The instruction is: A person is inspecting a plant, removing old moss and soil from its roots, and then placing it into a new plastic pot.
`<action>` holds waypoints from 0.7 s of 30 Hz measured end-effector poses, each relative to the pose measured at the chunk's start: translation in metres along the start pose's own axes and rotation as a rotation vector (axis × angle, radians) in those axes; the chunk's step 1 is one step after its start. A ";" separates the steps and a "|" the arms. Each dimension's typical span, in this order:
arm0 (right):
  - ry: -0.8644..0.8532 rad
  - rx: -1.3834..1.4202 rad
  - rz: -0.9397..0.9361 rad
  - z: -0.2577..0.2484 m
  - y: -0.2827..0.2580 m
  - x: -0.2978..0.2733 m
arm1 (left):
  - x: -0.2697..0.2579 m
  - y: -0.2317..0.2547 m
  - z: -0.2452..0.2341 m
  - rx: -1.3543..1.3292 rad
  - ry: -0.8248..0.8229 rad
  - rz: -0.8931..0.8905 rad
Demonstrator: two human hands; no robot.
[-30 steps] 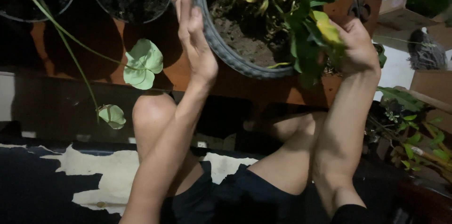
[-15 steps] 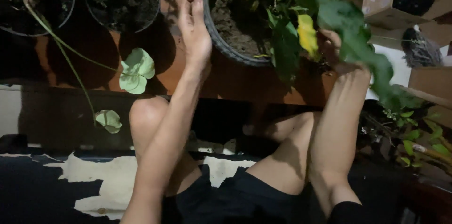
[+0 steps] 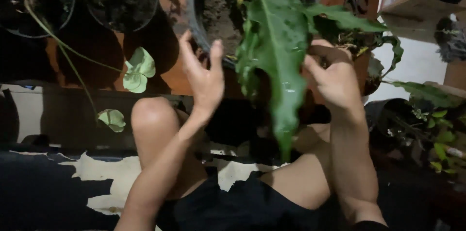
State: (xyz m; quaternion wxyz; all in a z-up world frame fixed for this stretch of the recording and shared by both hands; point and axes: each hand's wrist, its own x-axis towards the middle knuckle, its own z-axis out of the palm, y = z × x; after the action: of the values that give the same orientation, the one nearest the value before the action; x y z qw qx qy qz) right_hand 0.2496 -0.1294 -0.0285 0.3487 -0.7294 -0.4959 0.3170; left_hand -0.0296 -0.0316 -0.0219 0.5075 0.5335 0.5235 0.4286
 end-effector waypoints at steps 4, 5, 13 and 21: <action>-0.022 0.156 0.079 0.009 -0.074 -0.020 | 0.016 0.000 -0.005 0.065 0.124 0.198; -0.057 0.194 0.094 0.008 -0.103 -0.027 | 0.021 0.008 -0.006 0.065 0.159 0.244; 0.015 0.264 0.072 0.029 -0.083 -0.017 | 0.082 -0.018 -0.009 -0.204 0.106 0.257; -0.010 0.121 -0.105 0.018 -0.108 -0.006 | 0.097 -0.020 0.020 -0.234 0.115 0.402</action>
State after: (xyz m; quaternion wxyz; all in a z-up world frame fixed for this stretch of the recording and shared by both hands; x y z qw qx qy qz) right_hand 0.1787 -0.1030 0.0514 0.4059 -0.6783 -0.5151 0.3314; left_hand -0.0042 0.0613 -0.0516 0.4398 0.5392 0.3818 0.6084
